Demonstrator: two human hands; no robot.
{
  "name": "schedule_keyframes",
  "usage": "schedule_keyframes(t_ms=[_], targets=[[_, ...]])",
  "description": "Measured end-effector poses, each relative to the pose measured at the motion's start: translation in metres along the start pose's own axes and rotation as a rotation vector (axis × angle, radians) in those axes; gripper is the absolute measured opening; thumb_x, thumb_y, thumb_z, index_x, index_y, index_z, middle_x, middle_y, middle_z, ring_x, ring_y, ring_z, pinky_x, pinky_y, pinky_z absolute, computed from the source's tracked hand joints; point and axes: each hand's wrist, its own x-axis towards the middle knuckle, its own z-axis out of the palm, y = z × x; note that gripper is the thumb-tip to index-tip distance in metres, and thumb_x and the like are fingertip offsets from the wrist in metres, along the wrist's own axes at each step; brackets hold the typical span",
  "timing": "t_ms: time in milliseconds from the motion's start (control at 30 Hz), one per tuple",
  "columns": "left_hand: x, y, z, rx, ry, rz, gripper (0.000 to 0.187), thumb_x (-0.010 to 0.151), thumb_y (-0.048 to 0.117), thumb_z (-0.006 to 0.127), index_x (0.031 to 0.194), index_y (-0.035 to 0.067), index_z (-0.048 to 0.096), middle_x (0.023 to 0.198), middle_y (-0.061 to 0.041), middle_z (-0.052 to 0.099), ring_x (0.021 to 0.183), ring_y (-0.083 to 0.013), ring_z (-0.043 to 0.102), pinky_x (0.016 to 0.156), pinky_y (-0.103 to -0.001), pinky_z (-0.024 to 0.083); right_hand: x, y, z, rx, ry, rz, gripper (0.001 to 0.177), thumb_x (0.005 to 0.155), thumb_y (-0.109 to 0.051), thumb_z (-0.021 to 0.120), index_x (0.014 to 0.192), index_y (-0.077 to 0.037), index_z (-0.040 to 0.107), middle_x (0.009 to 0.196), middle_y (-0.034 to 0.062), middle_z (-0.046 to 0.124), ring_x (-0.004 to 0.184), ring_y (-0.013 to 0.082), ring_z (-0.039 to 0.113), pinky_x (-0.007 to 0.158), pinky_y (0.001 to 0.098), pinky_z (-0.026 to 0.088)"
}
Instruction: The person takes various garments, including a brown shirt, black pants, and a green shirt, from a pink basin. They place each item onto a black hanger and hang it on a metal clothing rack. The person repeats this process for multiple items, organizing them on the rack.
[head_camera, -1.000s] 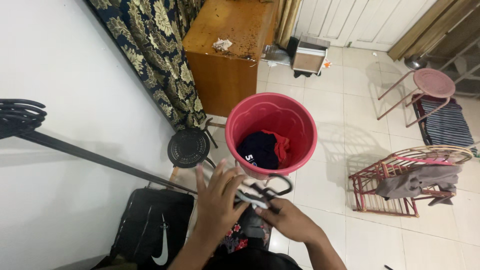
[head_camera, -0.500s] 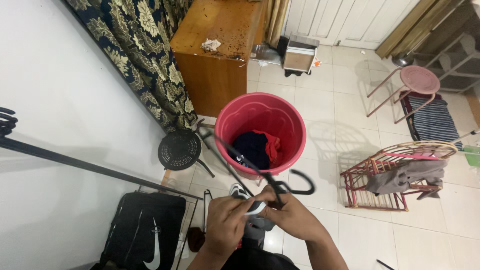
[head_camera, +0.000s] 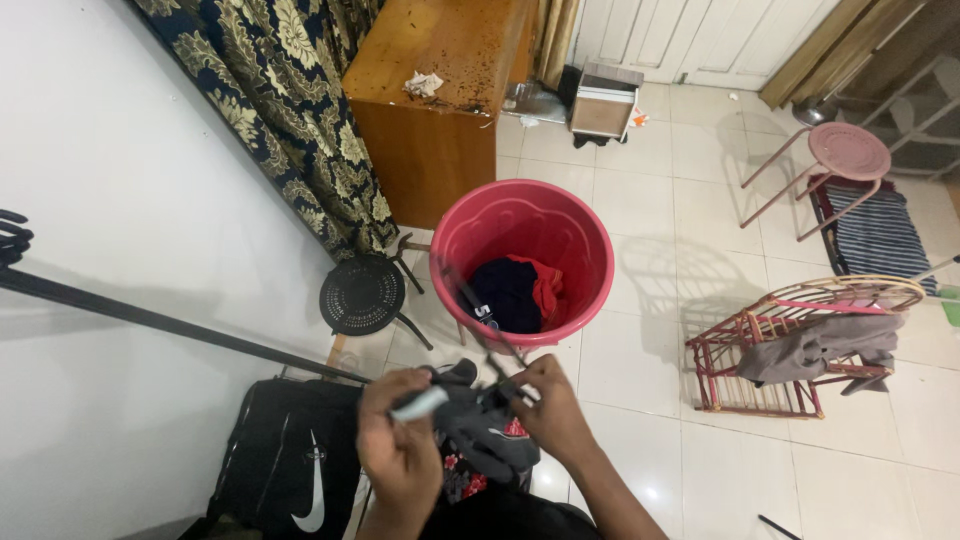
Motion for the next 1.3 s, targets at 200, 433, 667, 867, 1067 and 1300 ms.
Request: schedule_keyframes(t_ms=[200,433,667,867,1067,1300], targets=[[0.018,-0.033,-0.034,0.259,-0.203,-0.805,0.040,0.090,0.017,0.072,0.118,0.003,0.047,0.094,-0.013,0.065,0.073,-0.0213,0.067,0.060,-0.035,0.055,0.003,0.007,-0.043,-0.050,0.454,-0.129,0.023,0.074,0.006,0.074,0.094,0.001,0.065,0.095,0.0083,0.059,0.081,0.0194,0.063,0.074,0.0322,0.055],[0.018,-0.029,-0.040,0.492,-0.302,-0.348,0.033,0.070,-0.003,0.071,0.101,0.008,0.069,0.096,-0.009,0.072,0.086,-0.0227,0.072,0.075,-0.035,0.055,-0.004,-0.021,-0.082,-0.095,0.510,-0.271,0.018,0.079,0.002,0.078,0.093,0.000,0.067,0.098,0.0097,0.060,0.084,0.0193,0.063,0.073,0.0326,0.054],[0.031,-0.021,-0.024,0.284,-0.589,-0.853,0.017,0.088,0.009,0.058,0.101,0.008,0.069,0.086,-0.007,0.068,0.068,-0.0163,0.063,0.063,-0.032,0.054,-0.007,0.002,-0.092,0.071,0.521,-0.215,0.016,0.084,0.004,0.072,0.099,0.001,0.066,0.108,0.0086,0.060,0.092,0.0152,0.064,0.081,0.0298,0.055],[0.026,-0.006,-0.002,-0.345,-0.855,-1.009,0.022,0.094,0.006,0.053,0.105,0.000,0.070,0.084,-0.007,0.070,0.073,-0.0117,0.060,0.070,-0.030,0.049,-0.005,0.013,-0.114,0.486,0.388,0.037,0.020,0.085,0.007,0.064,0.104,0.003,0.066,0.122,0.0068,0.065,0.093,0.0131,0.065,0.079,0.0278,0.053],[0.040,0.024,0.004,-0.852,-0.755,-1.029,0.022,0.097,0.002,0.048,0.108,-0.004,0.066,0.087,-0.009,0.072,0.083,-0.0152,0.070,0.082,-0.031,0.056,-0.020,-0.007,-0.124,1.028,0.224,-0.250,0.041,0.089,0.009,0.051,0.129,0.006,0.061,0.125,0.0185,0.063,0.107,0.0216,0.063,0.100,0.0336,0.048],[0.052,0.040,0.008,-0.826,-0.696,-1.064,0.038,0.091,0.004,0.058,0.128,-0.005,0.059,0.108,-0.011,0.070,0.092,-0.0158,0.069,0.085,-0.034,0.058,-0.044,-0.068,-0.087,1.073,0.372,-0.583,0.025,0.101,0.009,0.061,0.121,-0.006,0.059,0.123,0.0195,0.061,0.109,0.0331,0.064,0.102,0.0490,0.050]])
